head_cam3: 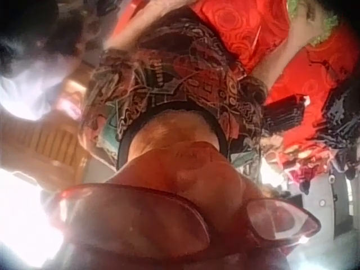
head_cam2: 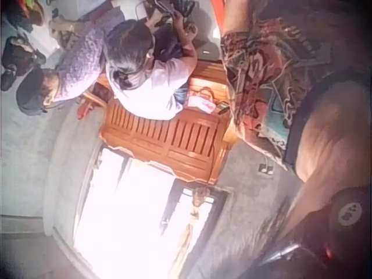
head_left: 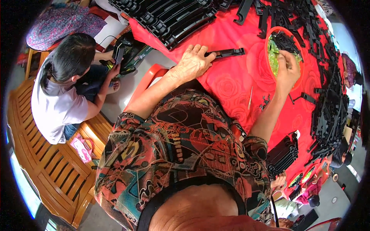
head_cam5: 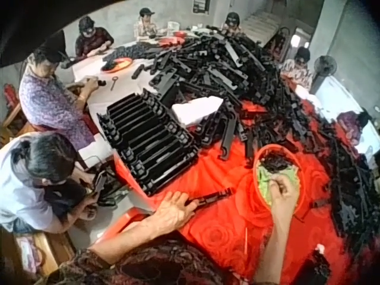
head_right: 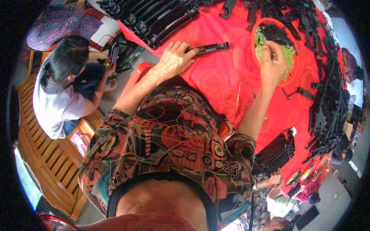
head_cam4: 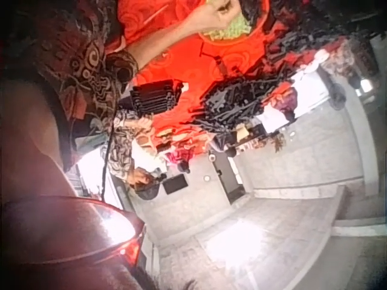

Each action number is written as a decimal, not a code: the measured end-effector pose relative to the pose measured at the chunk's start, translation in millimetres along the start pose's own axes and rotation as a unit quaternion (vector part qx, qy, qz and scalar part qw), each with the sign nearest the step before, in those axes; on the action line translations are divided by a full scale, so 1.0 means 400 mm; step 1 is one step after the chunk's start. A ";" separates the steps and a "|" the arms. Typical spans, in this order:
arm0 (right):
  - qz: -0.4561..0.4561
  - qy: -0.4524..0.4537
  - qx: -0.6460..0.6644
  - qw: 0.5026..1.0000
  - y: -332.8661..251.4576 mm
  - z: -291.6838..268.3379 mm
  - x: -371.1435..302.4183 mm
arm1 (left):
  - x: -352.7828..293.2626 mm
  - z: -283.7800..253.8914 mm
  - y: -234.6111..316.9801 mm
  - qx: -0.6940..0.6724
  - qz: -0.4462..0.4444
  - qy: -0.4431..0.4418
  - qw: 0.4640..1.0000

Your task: The person assembles toy rifle components by hand, inserting small plastic pieces into black plastic parts and fitting the sections together.

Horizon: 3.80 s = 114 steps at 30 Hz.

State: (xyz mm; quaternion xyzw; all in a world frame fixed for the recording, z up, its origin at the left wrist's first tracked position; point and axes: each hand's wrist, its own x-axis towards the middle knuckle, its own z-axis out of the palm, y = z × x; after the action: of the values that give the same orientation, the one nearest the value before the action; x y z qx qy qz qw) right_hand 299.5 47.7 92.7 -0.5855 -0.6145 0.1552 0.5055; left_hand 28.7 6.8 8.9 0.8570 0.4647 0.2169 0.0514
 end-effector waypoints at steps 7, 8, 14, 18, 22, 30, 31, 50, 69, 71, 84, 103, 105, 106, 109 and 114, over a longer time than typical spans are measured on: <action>0.202 -0.261 0.303 0.894 -0.091 0.079 -0.154 | -0.028 -0.060 0.048 -0.353 -0.108 0.061 0.927; 0.200 -0.290 0.330 0.876 -0.091 0.093 -0.175 | -0.038 -0.060 0.060 -0.531 -0.199 0.008 0.824; 0.156 -0.345 0.318 0.869 -0.089 0.137 -0.231 | -0.064 -0.050 0.059 -0.718 -0.306 -0.114 0.615; 0.278 -0.273 0.366 0.845 -0.085 0.146 -0.249 | -0.060 -0.050 0.065 -0.674 -0.317 -0.082 0.662; 0.312 -0.258 0.317 0.858 -0.036 0.161 -0.272 | -0.068 -0.015 0.067 -0.589 -0.285 -0.025 0.756; 0.331 -0.255 0.239 0.876 -0.035 0.170 -0.270 | -0.073 -0.020 0.073 -0.469 -0.262 0.010 0.844; 0.318 -0.242 0.234 0.886 -0.038 0.170 -0.261 | -0.070 -0.026 0.076 -0.402 -0.222 0.055 0.887; 0.153 -0.183 0.059 0.969 0.047 0.271 -0.172 | -0.100 0.011 0.004 -0.075 -0.058 0.173 0.980; 0.065 -0.143 -0.139 0.978 0.012 0.293 -0.183 | -0.120 0.020 -0.006 -0.059 -0.028 0.138 0.988; 0.060 -0.149 -0.151 0.975 0.010 0.293 -0.181 | -0.112 0.013 -0.008 -0.055 -0.020 0.128 0.990; 0.051 -0.182 -0.172 0.967 -0.017 0.288 -0.174 | -0.046 0.017 -0.028 -0.010 -0.024 0.027 0.999; 0.107 -0.258 -0.277 0.919 -0.063 0.285 -0.143 | -0.025 0.019 -0.038 -0.044 0.028 0.004 0.999; 0.106 -0.261 -0.270 0.921 -0.059 0.286 -0.146 | -0.029 0.021 -0.034 -0.065 0.012 0.027 0.997; 0.108 -0.259 -0.271 0.921 -0.062 0.288 -0.145 | -0.027 0.020 -0.037 -0.067 0.014 0.025 0.997; 0.117 -0.263 -0.270 0.919 -0.070 0.288 -0.143 | -0.024 0.012 -0.039 -0.069 0.024 0.033 0.997; 0.074 -0.230 -0.283 0.928 -0.060 0.294 -0.156 | -0.017 0.016 -0.044 -0.086 0.015 -0.014 0.996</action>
State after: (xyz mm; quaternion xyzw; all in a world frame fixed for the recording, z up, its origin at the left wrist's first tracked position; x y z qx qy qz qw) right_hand 179.2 33.9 32.2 -0.6962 -0.6874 0.1419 0.1504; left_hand 14.6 11.7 -4.2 0.8595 0.4305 0.2443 0.1278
